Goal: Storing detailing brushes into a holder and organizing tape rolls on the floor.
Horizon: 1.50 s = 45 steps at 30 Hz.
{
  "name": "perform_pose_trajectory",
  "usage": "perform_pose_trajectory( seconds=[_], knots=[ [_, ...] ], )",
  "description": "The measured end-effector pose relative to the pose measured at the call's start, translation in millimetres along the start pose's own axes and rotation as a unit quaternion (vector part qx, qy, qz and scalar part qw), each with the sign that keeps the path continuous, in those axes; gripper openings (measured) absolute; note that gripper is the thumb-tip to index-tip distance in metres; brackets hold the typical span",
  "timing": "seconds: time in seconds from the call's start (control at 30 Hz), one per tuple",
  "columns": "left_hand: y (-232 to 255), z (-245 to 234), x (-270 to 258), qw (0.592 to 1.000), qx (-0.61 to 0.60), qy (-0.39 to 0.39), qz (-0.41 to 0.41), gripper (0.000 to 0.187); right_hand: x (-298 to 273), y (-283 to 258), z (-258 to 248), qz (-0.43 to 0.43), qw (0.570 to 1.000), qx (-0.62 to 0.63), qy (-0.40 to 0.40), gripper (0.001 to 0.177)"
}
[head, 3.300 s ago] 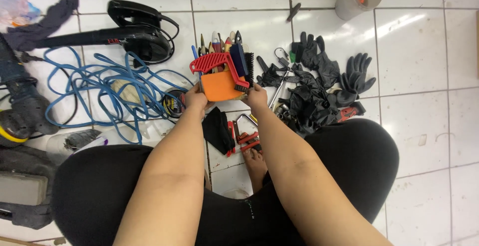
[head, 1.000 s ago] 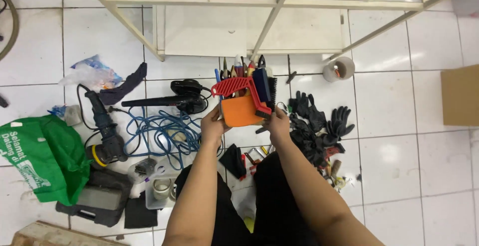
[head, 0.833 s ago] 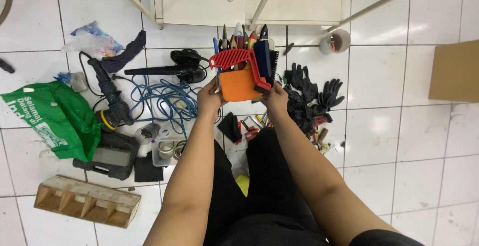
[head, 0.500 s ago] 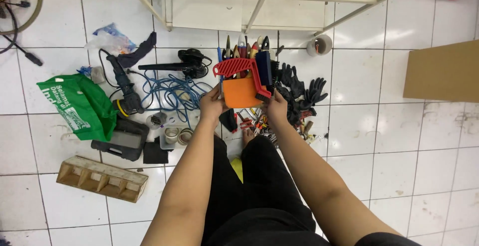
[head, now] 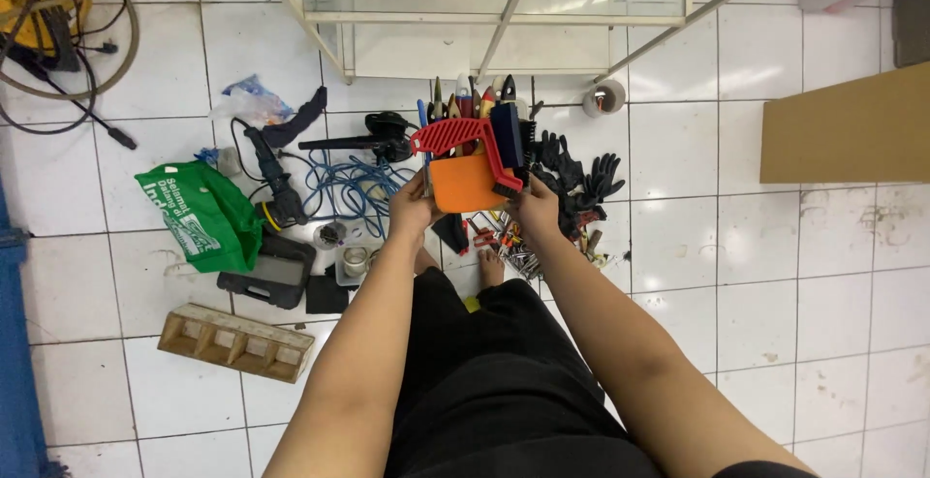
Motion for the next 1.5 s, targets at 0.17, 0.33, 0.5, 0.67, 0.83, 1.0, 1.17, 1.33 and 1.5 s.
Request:
perform_pose_trajectory(
  seconds=[0.17, 0.33, 0.5, 0.67, 0.83, 1.0, 1.17, 1.33, 1.5],
  knots=[
    [6, -31, 3, 1.000, 0.020, -0.019, 0.014, 0.061, -48, -16, 28, -0.002, 0.999, 0.038, 0.007, 0.040],
    [26, -54, -14, 0.999, 0.033, -0.032, 0.013, 0.060, -77, -12, 43, 0.003, 0.998, 0.055, 0.008, 0.041],
    [38, -71, -13, 0.999, 0.027, -0.040, 0.011, 0.065, -105, -21, 60, 0.004, 0.998, 0.052, 0.017, 0.041],
    [44, -80, -19, 0.998, 0.027, -0.045, 0.025, 0.067, -143, -42, 76, -0.004, 0.998, 0.061, 0.004, 0.046],
    [57, -77, -27, 0.999, 0.008, -0.042, 0.028, 0.065, -139, -42, 79, -0.004, 0.998, 0.059, -0.005, 0.049],
    [36, -87, 7, 0.998, -0.014, -0.044, 0.039, 0.071, -79, -16, 76, -0.010, 0.999, 0.045, -0.017, 0.045],
    [54, -86, 12, 0.999, -0.015, -0.028, 0.042, 0.070, -96, -48, 94, -0.025, 0.999, 0.028, -0.034, 0.042],
    [88, -75, 14, 0.999, -0.012, -0.012, 0.045, 0.071, -88, -72, 107, -0.031, 0.998, -0.008, -0.050, 0.041],
    [105, -71, 23, 0.999, -0.009, 0.014, 0.036, 0.068, -103, -105, 127, -0.023, 0.998, 0.007, -0.064, 0.043]
  ],
)
Point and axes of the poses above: each hand's wrist, its own x-axis towards the middle knuckle, its own z-axis out of the palm, y = z × x, the point moved 1 cm from there along x, towards the middle knuckle, and after that the axes turned 9 degrees about z, right-handed, at the moved point
